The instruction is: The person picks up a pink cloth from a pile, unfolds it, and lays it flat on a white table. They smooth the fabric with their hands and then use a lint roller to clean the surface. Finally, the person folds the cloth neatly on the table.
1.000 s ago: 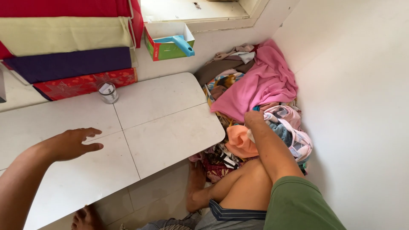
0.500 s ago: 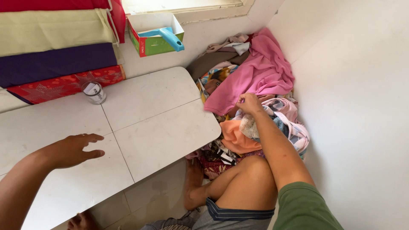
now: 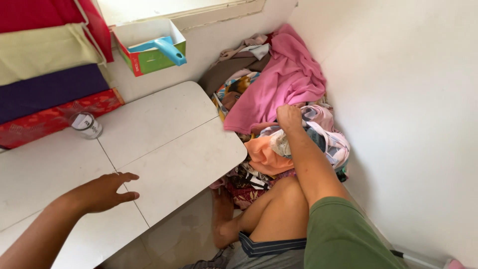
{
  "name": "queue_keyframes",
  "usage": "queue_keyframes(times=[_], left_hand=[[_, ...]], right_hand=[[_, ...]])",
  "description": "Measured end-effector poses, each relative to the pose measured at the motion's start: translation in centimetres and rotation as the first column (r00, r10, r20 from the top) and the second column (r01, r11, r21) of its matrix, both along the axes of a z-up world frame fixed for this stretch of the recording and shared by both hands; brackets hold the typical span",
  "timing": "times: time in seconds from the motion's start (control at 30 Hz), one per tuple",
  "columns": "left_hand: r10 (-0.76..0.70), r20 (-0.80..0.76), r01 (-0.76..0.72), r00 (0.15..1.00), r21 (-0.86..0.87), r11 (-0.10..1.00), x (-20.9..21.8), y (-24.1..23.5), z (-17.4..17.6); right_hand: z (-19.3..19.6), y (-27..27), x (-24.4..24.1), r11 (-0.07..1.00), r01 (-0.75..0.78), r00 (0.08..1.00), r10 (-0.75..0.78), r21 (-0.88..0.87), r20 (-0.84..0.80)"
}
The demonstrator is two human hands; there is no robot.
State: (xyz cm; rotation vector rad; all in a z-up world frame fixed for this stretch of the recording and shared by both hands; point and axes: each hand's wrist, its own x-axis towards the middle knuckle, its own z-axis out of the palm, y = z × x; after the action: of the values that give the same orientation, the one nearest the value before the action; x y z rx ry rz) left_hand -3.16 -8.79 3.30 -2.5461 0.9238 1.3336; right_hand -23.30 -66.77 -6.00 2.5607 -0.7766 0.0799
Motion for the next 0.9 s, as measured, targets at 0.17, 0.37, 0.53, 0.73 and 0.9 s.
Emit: queue_keyframes(times=[0.17, 0.37, 0.53, 0.73, 0.9], left_hand=[[0.004, 0.011, -0.003, 1.000, -0.036, 0.999, 0.4, 0.3, 0.2], [0.077, 0.034, -0.074, 0.996, -0.063, 0.995, 0.7, 1.9, 0.2], [0.137, 0.017, -0.135, 0.990, -0.076, 0.988, 1.5, 3.2, 0.4], [0.153, 0.021, -0.154, 0.988, 0.027, 0.988, 2.5, 3.5, -1.4], [0.103, -0.015, -0.103, 0.995, -0.009, 0.995, 2.0, 2.6, -1.3]], right_hand=[[5.5, 4.1, 0.3, 0.934, 0.050, 0.984, -0.108, 0.355, 0.144], [3.0, 3.0, 1.3, 0.929, 0.228, 0.953, -0.151, 0.293, -0.263], [2.3, 1.1, 3.2, 0.986, 0.099, 0.949, -0.053, 0.135, -0.310], [3.0, 2.1, 4.5, 0.962, 0.117, 0.982, -0.076, 0.248, -0.171], [5.1, 5.8, 5.5, 0.942, -0.156, 0.926, 0.035, 0.296, 0.377]])
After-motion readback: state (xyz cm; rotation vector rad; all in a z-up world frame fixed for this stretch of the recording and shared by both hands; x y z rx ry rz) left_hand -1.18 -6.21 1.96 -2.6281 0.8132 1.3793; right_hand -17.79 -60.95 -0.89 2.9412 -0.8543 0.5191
